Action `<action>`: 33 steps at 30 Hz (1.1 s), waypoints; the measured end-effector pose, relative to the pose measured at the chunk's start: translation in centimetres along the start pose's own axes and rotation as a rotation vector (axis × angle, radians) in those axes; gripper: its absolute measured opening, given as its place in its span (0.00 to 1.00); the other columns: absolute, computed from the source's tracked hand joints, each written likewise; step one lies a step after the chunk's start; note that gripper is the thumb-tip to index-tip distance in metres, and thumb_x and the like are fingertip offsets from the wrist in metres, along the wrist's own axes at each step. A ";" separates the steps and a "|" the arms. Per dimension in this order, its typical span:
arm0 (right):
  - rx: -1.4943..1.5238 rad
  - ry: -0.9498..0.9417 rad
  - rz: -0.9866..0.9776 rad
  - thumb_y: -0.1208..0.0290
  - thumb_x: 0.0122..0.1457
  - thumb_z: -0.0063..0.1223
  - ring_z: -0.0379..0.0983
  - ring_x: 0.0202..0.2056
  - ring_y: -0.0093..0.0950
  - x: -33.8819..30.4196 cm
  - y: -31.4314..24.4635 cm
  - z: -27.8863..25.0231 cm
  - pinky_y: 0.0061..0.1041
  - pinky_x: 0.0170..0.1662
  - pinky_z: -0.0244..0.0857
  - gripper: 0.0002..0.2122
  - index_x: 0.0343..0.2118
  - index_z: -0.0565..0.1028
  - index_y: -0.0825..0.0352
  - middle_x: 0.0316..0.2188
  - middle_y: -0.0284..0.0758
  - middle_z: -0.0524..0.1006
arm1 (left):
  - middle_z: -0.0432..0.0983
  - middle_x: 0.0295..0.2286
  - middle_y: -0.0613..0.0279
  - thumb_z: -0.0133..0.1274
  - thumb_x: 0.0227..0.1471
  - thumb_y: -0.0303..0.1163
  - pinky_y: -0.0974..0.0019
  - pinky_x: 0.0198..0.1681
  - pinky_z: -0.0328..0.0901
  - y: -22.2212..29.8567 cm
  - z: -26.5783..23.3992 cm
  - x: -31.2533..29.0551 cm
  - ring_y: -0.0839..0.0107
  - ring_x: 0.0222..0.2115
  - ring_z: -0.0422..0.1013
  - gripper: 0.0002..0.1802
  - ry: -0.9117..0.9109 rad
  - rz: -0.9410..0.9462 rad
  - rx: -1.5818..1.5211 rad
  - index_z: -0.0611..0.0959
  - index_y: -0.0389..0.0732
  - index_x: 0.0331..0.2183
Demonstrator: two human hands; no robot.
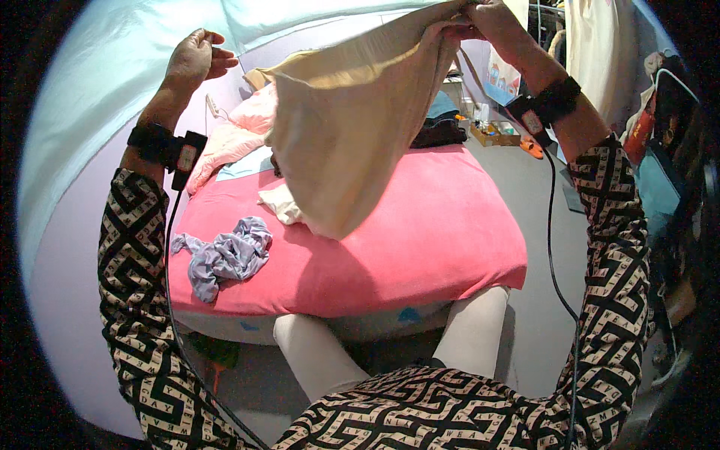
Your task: The person folds several garments on a bed, including black pants, white pants, and a purple shirt. They smooth and align each item before folding it into a compact shape and placing it on a growing stack.
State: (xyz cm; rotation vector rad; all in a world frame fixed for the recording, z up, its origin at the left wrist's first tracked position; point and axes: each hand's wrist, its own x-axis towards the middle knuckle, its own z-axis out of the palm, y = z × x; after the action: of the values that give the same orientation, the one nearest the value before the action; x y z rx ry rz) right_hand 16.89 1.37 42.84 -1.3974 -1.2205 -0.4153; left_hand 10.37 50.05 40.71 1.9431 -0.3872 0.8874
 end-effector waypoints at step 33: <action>-1.694 -0.075 -0.013 0.63 0.54 0.50 0.79 0.37 0.44 4.1 0.2 4.2 0.38 0.42 0.72 0.16 0.40 0.79 0.68 0.35 0.48 0.81 | 0.76 0.39 0.41 0.64 0.47 0.41 0.47 0.41 0.70 0.7 23.3 -20.4 0.42 0.42 0.74 0.32 -0.982 0.633 0.519 0.71 0.40 0.51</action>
State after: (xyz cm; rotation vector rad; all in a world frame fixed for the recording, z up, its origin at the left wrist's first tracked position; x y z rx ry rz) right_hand 17.03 6.81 45.00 -2.7662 -0.7799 -1.6331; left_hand 5.84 28.02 19.37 2.7187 -1.5260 0.3235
